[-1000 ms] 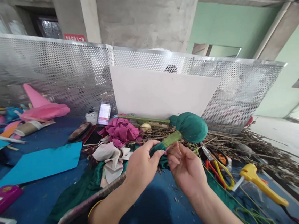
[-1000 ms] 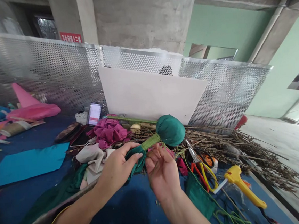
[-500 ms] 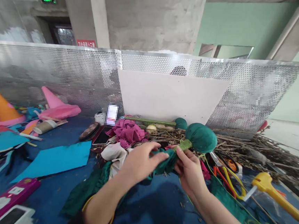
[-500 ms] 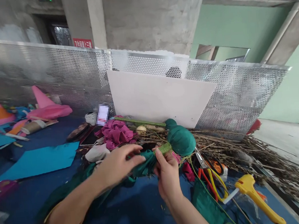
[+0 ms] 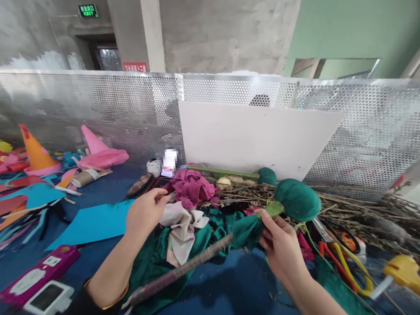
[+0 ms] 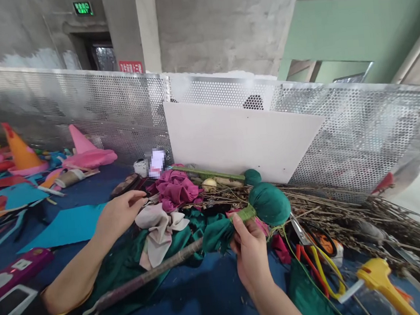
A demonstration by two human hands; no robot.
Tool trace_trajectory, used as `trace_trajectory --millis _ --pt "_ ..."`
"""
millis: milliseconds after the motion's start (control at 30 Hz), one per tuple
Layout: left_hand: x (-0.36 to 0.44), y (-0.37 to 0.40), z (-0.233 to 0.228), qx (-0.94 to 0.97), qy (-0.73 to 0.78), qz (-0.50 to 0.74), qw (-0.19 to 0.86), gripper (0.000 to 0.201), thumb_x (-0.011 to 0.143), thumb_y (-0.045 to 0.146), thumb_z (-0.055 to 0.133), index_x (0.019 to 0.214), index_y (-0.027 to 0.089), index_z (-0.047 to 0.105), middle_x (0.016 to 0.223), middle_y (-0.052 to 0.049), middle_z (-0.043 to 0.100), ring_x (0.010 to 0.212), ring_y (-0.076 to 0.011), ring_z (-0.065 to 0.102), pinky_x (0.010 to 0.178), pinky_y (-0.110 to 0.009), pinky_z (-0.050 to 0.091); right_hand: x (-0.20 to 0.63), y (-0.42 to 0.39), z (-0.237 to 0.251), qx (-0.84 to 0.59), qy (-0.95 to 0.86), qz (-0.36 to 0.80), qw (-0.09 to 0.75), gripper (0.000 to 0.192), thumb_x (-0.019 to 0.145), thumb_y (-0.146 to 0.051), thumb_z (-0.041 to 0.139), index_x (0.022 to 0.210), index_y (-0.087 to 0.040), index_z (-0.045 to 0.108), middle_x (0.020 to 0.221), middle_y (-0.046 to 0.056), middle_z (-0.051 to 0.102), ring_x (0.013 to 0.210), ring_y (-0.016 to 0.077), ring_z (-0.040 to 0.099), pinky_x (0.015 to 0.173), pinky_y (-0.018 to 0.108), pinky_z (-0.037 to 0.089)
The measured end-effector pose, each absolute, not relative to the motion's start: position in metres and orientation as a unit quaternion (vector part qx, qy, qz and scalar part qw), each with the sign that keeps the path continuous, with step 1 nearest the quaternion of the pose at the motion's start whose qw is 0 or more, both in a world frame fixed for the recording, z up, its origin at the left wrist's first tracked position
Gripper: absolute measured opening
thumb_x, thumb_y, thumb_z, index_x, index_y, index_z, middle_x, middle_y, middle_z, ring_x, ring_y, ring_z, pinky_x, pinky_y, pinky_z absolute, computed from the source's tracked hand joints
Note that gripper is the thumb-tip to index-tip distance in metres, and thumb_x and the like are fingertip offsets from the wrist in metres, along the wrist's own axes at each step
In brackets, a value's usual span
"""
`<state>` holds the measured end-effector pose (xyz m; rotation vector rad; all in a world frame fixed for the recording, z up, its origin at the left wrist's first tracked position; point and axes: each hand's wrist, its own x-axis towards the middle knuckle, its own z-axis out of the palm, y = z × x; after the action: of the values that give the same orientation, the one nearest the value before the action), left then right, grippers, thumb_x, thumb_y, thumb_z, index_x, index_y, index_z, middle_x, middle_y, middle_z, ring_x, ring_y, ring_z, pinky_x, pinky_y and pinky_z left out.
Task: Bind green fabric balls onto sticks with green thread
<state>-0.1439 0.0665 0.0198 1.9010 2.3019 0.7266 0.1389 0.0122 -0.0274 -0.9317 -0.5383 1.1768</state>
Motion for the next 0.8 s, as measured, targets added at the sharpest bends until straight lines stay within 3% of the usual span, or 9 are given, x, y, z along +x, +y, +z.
trace_trajectory --millis 100,233,433,533,600,700,800 --pt "-0.134 0.07 0.026 0.633 0.739 0.228 0.028 0.03 0.088 0.033 0.044 0.106 0.027 0.067 0.106 -0.001 0.072 0.093 -0.0219 0.066 0.072 -0.026 0.045 0.14 0.012 -0.025 -0.421 -0.24 0.52 0.703 0.042 0.054 -0.041 0.087 0.071 -0.017 0.057 0.05 -0.012 0.03 0.042 0.0044 0.022 0.035 0.017 0.021" --pt "-0.137 0.08 0.017 0.629 0.751 0.201 0.027 0.033 0.087 0.026 0.041 0.106 0.019 0.068 0.108 -0.01 0.071 0.098 -0.0272 0.065 0.075 -0.03 0.046 0.14 0.011 -0.022 -0.417 -0.238 0.521 0.706 0.04 0.054 -0.04 0.087 0.071 -0.016 0.059 0.05 -0.011 0.032 0.043 0.0044 0.021 0.035 0.017 0.021" --pt "-0.127 0.07 -0.005 0.675 0.712 0.188 0.039 0.03 0.085 0.022 0.046 0.104 0.017 0.069 0.111 -0.012 0.07 0.101 -0.0279 0.065 0.084 -0.032 0.048 0.141 0.011 -0.022 -0.417 -0.239 0.526 0.702 0.037 0.055 -0.037 0.087 0.075 -0.016 0.064 0.059 -0.007 0.049 0.044 0.0044 0.026 0.037 0.018 0.022" --pt "-0.111 0.054 0.011 0.685 0.696 0.216 0.014 0.034 0.086 0.022 0.045 0.114 0.015 0.064 0.12 -0.016 0.066 0.115 -0.0329 0.057 0.097 -0.041 0.042 0.142 0.012 -0.022 -0.412 -0.235 0.521 0.71 0.035 0.056 -0.037 0.087 0.073 -0.016 0.064 0.052 -0.009 0.039 0.043 0.0042 0.023 0.036 0.016 0.021" --pt "-0.09 0.04 0.028 0.7 0.673 0.239 0.009 0.036 0.091 0.027 0.041 0.12 0.019 0.06 0.121 -0.012 0.065 0.119 -0.03 0.054 0.104 -0.042 0.036 0.142 0.011 -0.021 -0.404 -0.244 0.522 0.71 0.034 0.06 -0.039 0.085 0.076 -0.016 0.066 0.049 -0.011 0.031 0.043 0.0041 0.02 0.036 0.015 0.02" --pt "-0.047 0.016 0.047 0.759 0.591 0.248 0.116 0.039 0.087 0.037 0.052 0.123 0.023 0.058 0.126 -0.009 0.063 0.114 -0.0278 0.058 0.098 -0.04 0.044 0.141 0.01 -0.02 -0.391 -0.261 0.524 0.71 0.033 0.064 -0.04 0.083 0.08 -0.016 0.068 0.051 -0.01 0.035 0.043 0.0039 0.022 0.037 0.015 0.021" --pt "0.0 -0.002 0.043 0.791 0.54 0.255 0.136 0.062 0.077 0.033 0.065 0.135 0.021 0.046 0.138 -0.013 0.053 0.124 -0.0306 0.05 0.101 -0.041 0.042 0.14 0.008 -0.017 -0.371 -0.272 0.525 0.715 0.031 0.064 -0.039 0.083 0.08 -0.016 0.07 0.058 -0.006 0.048 0.046 0.0044 0.028 0.039 0.016 0.025"
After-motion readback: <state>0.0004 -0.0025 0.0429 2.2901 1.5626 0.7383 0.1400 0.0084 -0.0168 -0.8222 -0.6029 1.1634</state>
